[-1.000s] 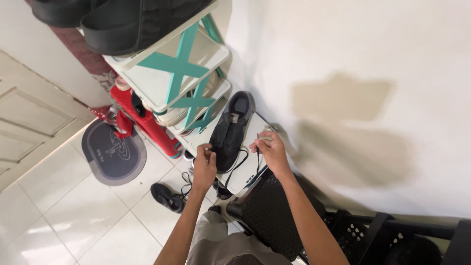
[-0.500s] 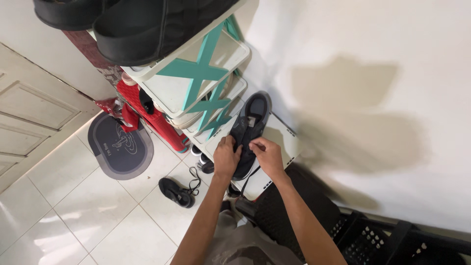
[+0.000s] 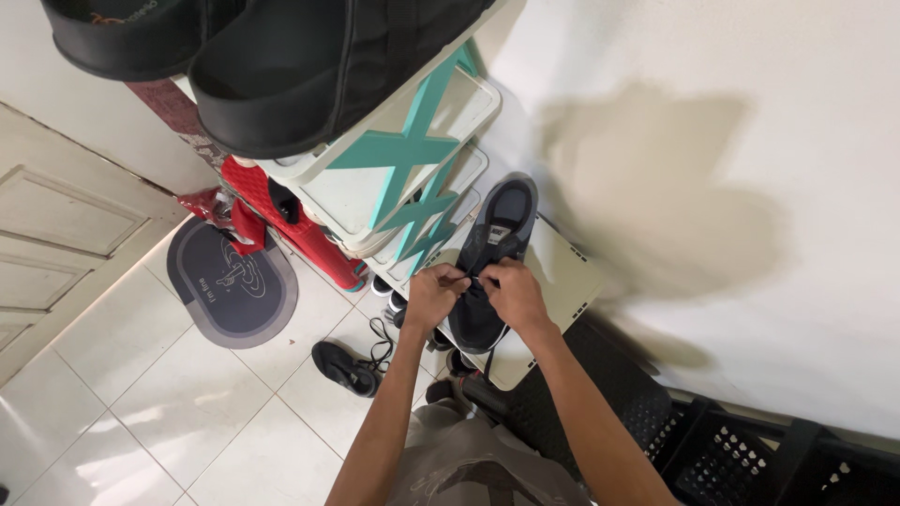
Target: The person un-laces a black shoe resting on a small white table, pulling the laces out of the eyelets, then threads the laces back through the eyelets and re-laces the shoe. They briefly handle a second shoe from the shoe rack before continuing to lace the first shoe.
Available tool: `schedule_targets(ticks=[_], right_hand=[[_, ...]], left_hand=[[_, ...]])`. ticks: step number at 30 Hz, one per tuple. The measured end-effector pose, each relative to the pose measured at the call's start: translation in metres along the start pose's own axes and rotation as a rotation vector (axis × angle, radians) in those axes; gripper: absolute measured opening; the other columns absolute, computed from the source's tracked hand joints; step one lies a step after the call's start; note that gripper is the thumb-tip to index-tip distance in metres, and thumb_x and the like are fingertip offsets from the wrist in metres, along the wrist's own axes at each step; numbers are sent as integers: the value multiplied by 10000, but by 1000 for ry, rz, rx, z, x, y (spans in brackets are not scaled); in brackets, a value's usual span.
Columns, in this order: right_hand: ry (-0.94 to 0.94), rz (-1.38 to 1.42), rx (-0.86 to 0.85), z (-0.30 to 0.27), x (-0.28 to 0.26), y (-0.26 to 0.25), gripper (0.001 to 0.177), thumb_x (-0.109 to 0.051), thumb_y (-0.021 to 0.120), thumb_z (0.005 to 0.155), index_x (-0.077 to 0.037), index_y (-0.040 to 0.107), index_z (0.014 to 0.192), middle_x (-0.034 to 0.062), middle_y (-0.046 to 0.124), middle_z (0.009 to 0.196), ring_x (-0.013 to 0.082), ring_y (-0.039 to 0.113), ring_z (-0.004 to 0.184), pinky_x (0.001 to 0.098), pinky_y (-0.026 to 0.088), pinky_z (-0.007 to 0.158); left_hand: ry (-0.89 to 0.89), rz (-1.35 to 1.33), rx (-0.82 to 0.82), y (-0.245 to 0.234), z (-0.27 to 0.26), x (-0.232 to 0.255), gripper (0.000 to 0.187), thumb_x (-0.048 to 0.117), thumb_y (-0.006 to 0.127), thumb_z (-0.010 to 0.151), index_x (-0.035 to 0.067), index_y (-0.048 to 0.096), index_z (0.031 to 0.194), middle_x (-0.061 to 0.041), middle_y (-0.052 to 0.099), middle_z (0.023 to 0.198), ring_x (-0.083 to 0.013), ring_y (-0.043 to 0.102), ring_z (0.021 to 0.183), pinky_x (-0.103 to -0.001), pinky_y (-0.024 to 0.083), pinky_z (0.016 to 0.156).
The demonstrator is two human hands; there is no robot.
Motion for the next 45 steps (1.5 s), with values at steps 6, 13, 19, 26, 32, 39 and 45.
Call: schedule_targets(ticks=[6, 13, 19, 26, 32, 39, 45], right_hand=[[0, -20, -21, -6, -1, 5, 82, -99, 789, 791, -115, 810, 868, 132, 642, 875, 330, 641, 948, 446, 523, 831], [-52, -115, 71, -6, -2, 8, 62, -104, 817, 751, -87, 789, 803, 108, 635, 856, 321, 638, 911, 448, 518, 803], [8, 12, 42, -6, 9, 15, 62, -84, 827, 756, -88, 797, 810, 101, 637, 828, 312, 631, 867, 433, 516, 778], [6, 253, -33, -3, 18, 15, 124, -41, 766, 776, -60, 781, 897, 87, 652, 880, 272, 676, 836, 343, 564, 727], [197, 252, -60, 2, 35, 11, 208, -214, 818, 828, -29, 788, 919, 110, 731, 840, 241, 717, 735, 342, 549, 703], [207, 237, -3, 4, 39, 16, 217, -222, 837, 796, -27, 806, 886, 121, 754, 841, 232, 723, 722, 341, 556, 699], [254, 245, -46, 9, 47, 17, 239, -240, 855, 784, -37, 813, 902, 119, 776, 840, 215, 737, 729, 326, 569, 725]], left_hand=[[-74, -42, -79, 2, 6, -6, 119, 83, 790, 836, -26, 774, 881, -93, 753, 727, -127, 673, 626, -287, 537, 604], [-1, 118, -116, 8, 8, -6, 154, 118, 810, 833, -3, 791, 925, -128, 781, 824, -197, 739, 724, -320, 571, 706], [176, 119, -109, 4, -3, -3, 205, 64, 752, 857, 28, 761, 1059, -129, 751, 1032, -258, 741, 909, -332, 574, 831], [126, 144, -26, 3, -3, 9, 99, 49, 751, 855, 9, 679, 910, -135, 699, 888, -281, 709, 777, -375, 541, 728], [192, 5, -31, 7, -12, 7, 111, -43, 621, 907, 16, 571, 986, -156, 685, 957, -268, 702, 833, -359, 544, 724], [142, -314, 416, -96, -37, 13, 163, -88, 473, 953, 19, 488, 1075, -165, 636, 1174, -185, 695, 689, -321, 518, 543], [208, 33, 206, -43, -66, 59, 303, -8, 586, 924, 29, 535, 1221, -156, 639, 1176, -254, 695, 689, -386, 559, 638]])
Point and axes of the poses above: each hand's wrist, its own z-axis towards the middle knuckle, its own y-axis out of the palm, x = y × z, the point moved 6 cm from there along z, towards the middle knuckle
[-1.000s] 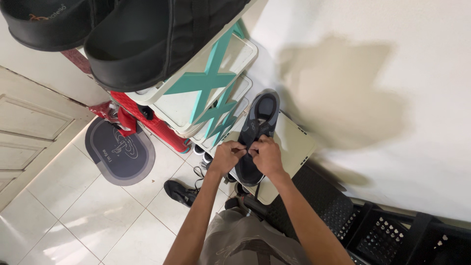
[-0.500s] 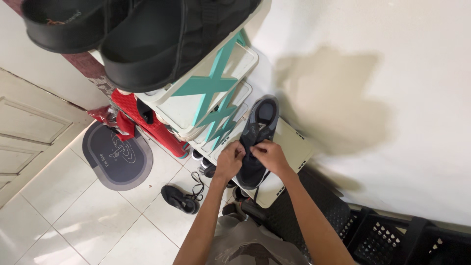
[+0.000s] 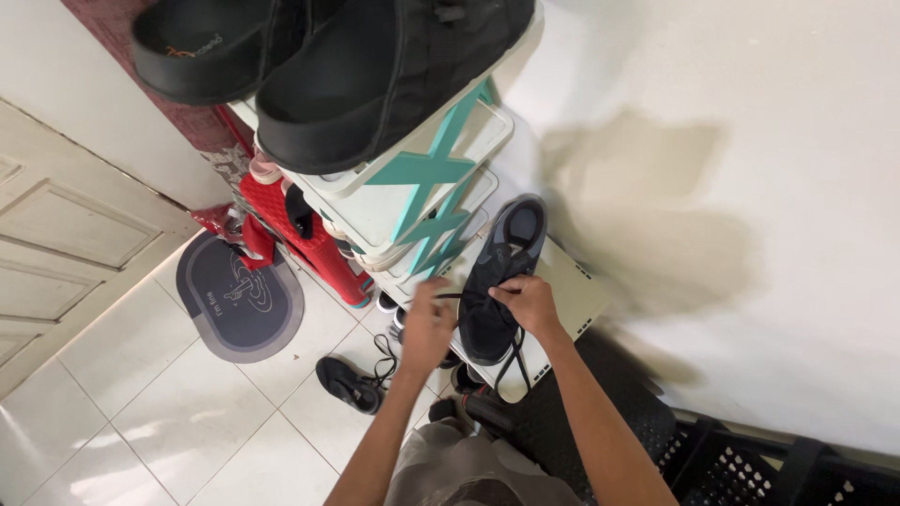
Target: The person un-laces a black shoe resting on a small white table, pulling the laces out of the eyelets, then threads the laces back through the eyelets and re-laces the shoe. They briefly handle a second shoe from the shoe rack before continuing to lace the first shoe.
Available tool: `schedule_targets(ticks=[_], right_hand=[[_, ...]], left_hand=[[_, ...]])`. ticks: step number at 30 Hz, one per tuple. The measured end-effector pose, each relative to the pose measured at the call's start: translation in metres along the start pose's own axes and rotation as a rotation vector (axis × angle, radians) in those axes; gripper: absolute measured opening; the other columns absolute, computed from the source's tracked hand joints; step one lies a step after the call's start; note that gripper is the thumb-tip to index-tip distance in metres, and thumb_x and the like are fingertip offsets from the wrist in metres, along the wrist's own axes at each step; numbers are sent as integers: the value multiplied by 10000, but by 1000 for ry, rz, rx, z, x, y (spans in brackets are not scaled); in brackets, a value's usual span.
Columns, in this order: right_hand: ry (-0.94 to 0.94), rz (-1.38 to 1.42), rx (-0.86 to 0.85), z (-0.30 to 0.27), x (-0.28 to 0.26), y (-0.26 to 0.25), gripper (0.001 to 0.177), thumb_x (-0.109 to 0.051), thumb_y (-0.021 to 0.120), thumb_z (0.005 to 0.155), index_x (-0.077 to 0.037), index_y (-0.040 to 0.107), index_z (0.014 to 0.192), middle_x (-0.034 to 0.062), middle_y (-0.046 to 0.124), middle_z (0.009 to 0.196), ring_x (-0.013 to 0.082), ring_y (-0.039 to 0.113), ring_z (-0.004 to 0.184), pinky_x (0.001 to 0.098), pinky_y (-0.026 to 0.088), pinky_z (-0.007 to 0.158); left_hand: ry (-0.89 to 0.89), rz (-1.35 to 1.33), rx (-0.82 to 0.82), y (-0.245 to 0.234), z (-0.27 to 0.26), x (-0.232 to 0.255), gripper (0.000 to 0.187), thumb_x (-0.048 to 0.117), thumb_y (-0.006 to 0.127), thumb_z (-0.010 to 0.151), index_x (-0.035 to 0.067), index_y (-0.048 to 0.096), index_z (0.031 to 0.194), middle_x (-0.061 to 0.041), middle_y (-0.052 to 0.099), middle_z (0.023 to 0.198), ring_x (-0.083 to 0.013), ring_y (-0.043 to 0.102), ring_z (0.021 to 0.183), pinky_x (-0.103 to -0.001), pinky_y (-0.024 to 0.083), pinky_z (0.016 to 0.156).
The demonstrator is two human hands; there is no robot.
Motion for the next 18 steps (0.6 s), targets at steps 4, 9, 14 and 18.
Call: schedule_targets(ticks=[4, 9, 14, 18], right_hand=[[66, 19, -23, -2, 3, -1, 249, -251, 854, 780, -40, 821, 907, 123, 790, 841, 205, 744, 740, 322, 572, 737], [71, 25, -23, -4, 2, -4, 269, -275, 853, 777, -43, 818, 910, 136, 794, 846, 206, 758, 746, 319, 578, 744], [80, 12, -59, 1, 5, -2, 278, -283, 853, 790, -40, 817, 920, 133, 793, 853, 213, 758, 766, 325, 570, 755], [65, 22, -74, 3, 8, 4, 270, -272, 851, 793, -42, 813, 930, 123, 791, 861, 206, 758, 773, 322, 569, 753]], left_hand=[[156, 284, -149, 42, 9, -1, 296, 73, 697, 885, 24, 577, 1152, -197, 567, 1174, -431, 653, 822, -485, 531, 683], [223, 204, -93, 46, 9, -24, 136, 30, 700, 881, 4, 580, 941, -180, 594, 1106, -418, 662, 865, -478, 538, 720], [31, -102, -87, 22, 5, -45, 95, -42, 619, 933, -13, 529, 923, -166, 664, 1067, -277, 714, 835, -361, 618, 663], [-66, -301, 6, 15, -6, -41, 110, -28, 562, 998, 0, 483, 927, -175, 682, 1111, -215, 737, 949, -339, 640, 725]])
Point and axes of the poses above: each hand's wrist, its own z-axis towards the middle knuckle, its own y-axis out of the palm, x = y × z, the point moved 6 cm from there along z, towards the middle knuckle
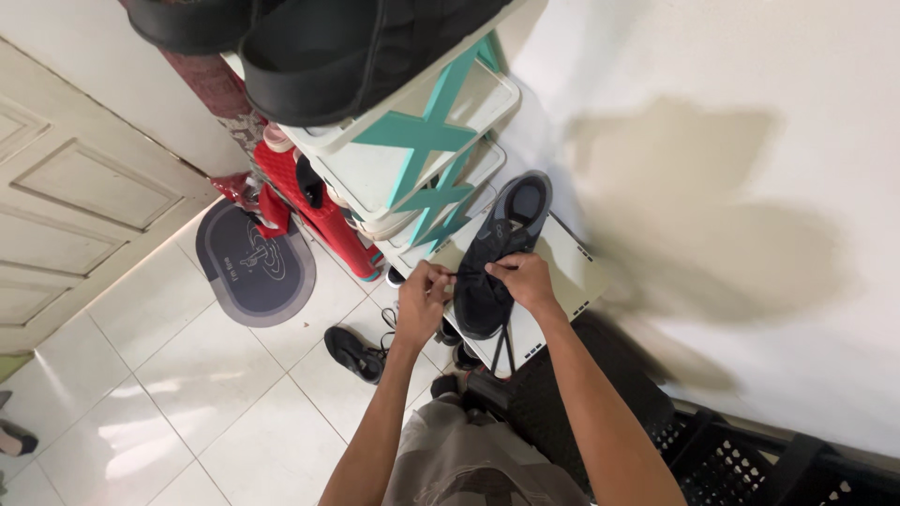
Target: The person un-laces a black shoe resting on a small white table, pulling the laces out of the eyelets, then threads the laces back through the eyelets and re-laces the shoe. They briefly handle a second shoe from the shoe rack before continuing to lace the first shoe.
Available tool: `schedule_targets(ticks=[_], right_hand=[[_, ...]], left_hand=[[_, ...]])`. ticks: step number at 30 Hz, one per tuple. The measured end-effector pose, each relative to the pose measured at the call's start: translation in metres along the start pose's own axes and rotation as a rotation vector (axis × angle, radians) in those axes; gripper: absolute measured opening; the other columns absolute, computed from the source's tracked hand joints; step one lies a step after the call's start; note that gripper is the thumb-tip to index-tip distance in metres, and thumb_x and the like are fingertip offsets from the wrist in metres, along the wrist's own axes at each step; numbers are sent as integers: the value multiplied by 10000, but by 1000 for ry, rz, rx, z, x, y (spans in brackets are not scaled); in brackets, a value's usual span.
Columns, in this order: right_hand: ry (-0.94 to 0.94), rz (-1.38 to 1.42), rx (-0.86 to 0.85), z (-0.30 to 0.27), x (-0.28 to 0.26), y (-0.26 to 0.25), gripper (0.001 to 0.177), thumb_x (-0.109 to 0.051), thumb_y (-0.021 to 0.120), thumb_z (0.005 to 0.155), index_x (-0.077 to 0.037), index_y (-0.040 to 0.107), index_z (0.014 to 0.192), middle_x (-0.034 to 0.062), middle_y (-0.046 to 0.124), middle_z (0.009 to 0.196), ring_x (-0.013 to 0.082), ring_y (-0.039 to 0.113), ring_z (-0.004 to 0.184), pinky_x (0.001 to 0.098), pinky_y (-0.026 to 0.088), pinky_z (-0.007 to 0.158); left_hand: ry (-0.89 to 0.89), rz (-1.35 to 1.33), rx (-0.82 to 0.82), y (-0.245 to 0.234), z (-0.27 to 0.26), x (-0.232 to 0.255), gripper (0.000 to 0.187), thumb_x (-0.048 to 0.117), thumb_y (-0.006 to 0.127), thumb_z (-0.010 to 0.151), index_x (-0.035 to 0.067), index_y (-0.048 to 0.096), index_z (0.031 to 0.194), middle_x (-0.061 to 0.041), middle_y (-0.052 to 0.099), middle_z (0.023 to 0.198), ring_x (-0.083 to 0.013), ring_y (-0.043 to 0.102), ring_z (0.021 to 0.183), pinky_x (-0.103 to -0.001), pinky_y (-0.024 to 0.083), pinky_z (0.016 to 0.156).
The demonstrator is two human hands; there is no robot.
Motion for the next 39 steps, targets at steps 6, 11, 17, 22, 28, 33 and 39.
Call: schedule_targets(ticks=[6, 11, 17, 22, 28, 33, 39], right_hand=[[-22, -28, 23, 1, 13, -3, 248, -241, 841, 797, -34, 818, 931, 125, 783, 862, 225, 743, 740, 339, 571, 724], [-2, 11, -11, 4, 12, -4, 268, -271, 846, 811, -49, 815, 958, 136, 789, 854, 226, 732, 750, 339, 562, 728], [-64, -15, -18, 6, 7, -9, 290, -284, 851, 802, -38, 817, 952, 128, 788, 844, 197, 755, 741, 322, 572, 734], [-25, -30, -43, 3, 7, -4, 286, -278, 842, 808, -39, 812, 964, 130, 789, 833, 191, 751, 722, 322, 570, 712], [-29, -3, -62, 6, 4, -3, 309, -290, 848, 805, -33, 809, 973, 133, 792, 809, 191, 736, 698, 324, 559, 691], [-60, -40, -60, 11, 5, -5, 295, -287, 855, 804, -40, 825, 962, 120, 788, 842, 158, 738, 736, 278, 555, 746], [-3, 61, -79, 7, 8, -4, 286, -263, 842, 803, -27, 811, 962, 132, 801, 836, 183, 746, 728, 298, 569, 713]], left_hand=[[52, -424, 290, -30, -4, 27, 60, 49, 462, 1061, 27, 407, 1050, -171, 635, 1074, -250, 731, 951, -368, 669, 796], [114, 100, 391, -47, -7, 62, 260, 50, 551, 1025, -16, 435, 1248, -218, 556, 1205, -261, 698, 962, -391, 616, 758], [233, 684, 29, 39, -23, 46, 346, 73, 621, 966, 45, 581, 1308, -250, 515, 1365, -401, 685, 909, -456, 565, 787], [140, 680, -2, 59, 1, 3, 152, 88, 664, 937, 38, 635, 1078, -196, 616, 1261, -413, 681, 932, -476, 544, 794], [-88, 187, 234, 21, 5, -6, 108, 78, 558, 1007, 15, 510, 1081, -162, 625, 1135, -304, 703, 871, -444, 582, 687], [-50, 270, 390, 4, -14, 33, 172, 71, 537, 1015, 2, 501, 1168, -151, 620, 1198, -258, 719, 750, -396, 565, 693], [277, 560, 78, 57, -17, 47, 223, 49, 617, 950, 13, 629, 1170, -214, 569, 1282, -393, 683, 950, -442, 557, 814]])
Point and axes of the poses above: each hand's wrist, its own z-axis towards the middle knuckle, its own y-axis out of the palm, x = y × z, the point moved 6 cm from there along z, towards the middle knuckle
